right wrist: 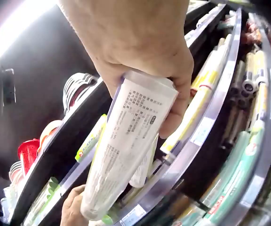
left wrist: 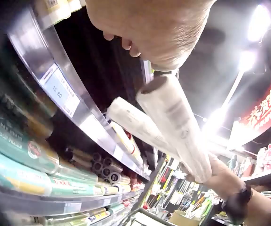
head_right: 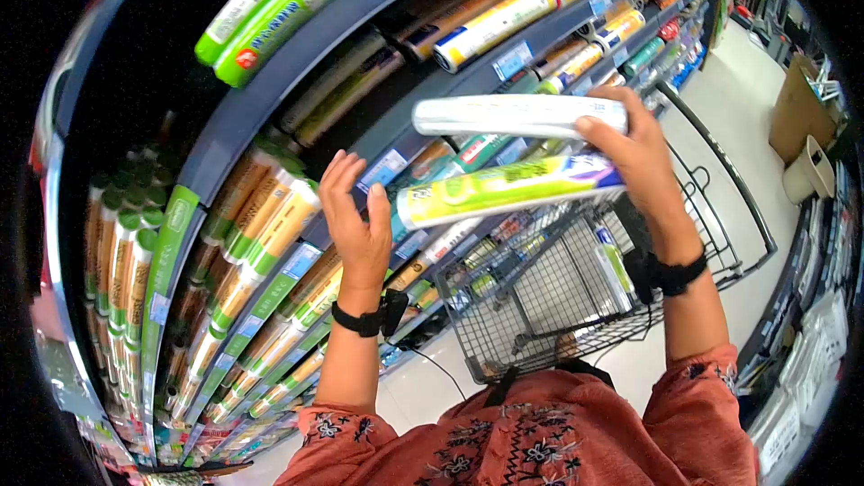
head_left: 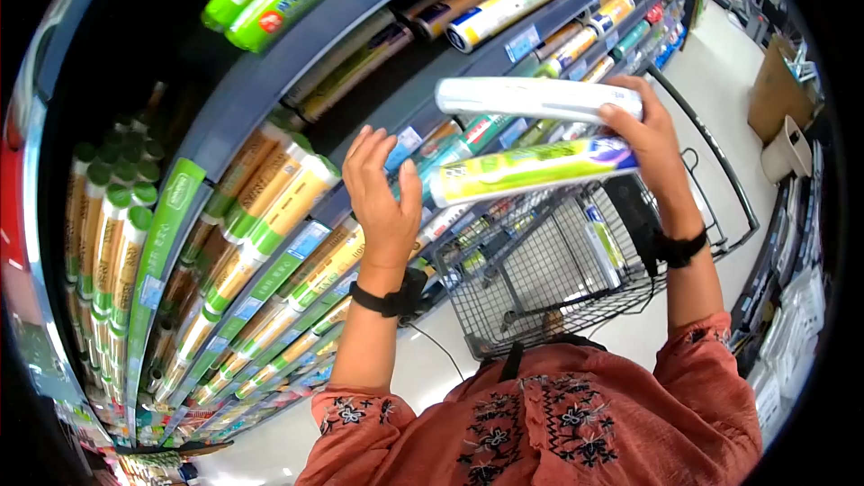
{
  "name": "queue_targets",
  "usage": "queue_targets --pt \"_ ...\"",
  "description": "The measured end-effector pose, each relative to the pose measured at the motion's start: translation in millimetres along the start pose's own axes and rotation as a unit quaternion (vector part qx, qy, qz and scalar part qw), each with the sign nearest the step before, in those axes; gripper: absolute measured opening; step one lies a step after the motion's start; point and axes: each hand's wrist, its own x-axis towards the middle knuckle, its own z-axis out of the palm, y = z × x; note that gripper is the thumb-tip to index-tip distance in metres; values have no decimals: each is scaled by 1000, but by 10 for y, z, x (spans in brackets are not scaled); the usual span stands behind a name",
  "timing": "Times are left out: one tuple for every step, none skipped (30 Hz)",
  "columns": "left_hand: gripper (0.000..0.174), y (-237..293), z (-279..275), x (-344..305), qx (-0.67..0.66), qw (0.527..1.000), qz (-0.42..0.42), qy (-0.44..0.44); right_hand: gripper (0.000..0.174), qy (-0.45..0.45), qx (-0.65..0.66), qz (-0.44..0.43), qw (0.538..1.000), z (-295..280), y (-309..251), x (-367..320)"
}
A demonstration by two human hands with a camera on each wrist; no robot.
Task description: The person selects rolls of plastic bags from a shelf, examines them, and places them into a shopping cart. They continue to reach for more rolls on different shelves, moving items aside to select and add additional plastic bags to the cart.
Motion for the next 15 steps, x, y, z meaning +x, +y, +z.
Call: queue_targets --pt "27 28 9 -76 -7 1000 -2 -8 46 5 -14 18 1000 -169 33 -81" --pt "26 55 12 -141 -11 1000 14 -12 46 -4 -36 38 999 -304 101 -137" --pt "27 53 38 -231 -14 1000 9 -27 46 -10 -59 61 996 -460 164 -199" --pt "27 50 73 -328 -26 999 -1 -45 47 -13 -85 90 992 -617 212 -285" --pt "28 50 119 -433 -41 997 -10 -64 48 -20 -77 124 989 -696 336 -326" --pt "27 35 187 -564 -56 994 -30 -83 48 -31 -113 136 984 -774 507 -345" --pt "25 48 249 -679 -66 990 -49 -112 49 -44 -146 149 977 -837 722 -367" --pt "24 83 295 -799 -71 984 -75 -148 50 -47 -176 169 969 -865 955 -381" --pt "24 107 344 -907 -74 976 -98 -180 51 -51 -204 184 960 -913 1253 -375" --pt "22 104 406 -1047 -87 968 -128 -198 54 -40 -248 187 950 -990 1688 -370" --pt "21 95 431 -1118 -72 972 -80 -208 58 -32 -289 189 938 -1040 2166 -379" --pt "22 118 461 -1192 -80 969 -89 -217 61 -13 -317 202 927 -1095 2656 -380" --pt "23 143 478 -1258 -85 965 -100 -225 64 4 -344 214 914 -1140 2998 -383" --pt "23 166 481 -1310 -82 961 -118 -237 67 25 -361 250 898 -1137 3123 -388" --pt "23 182 482 -1356 -78 956 -135 -250 69 46 -377 287 880 -1101 3246 -392"
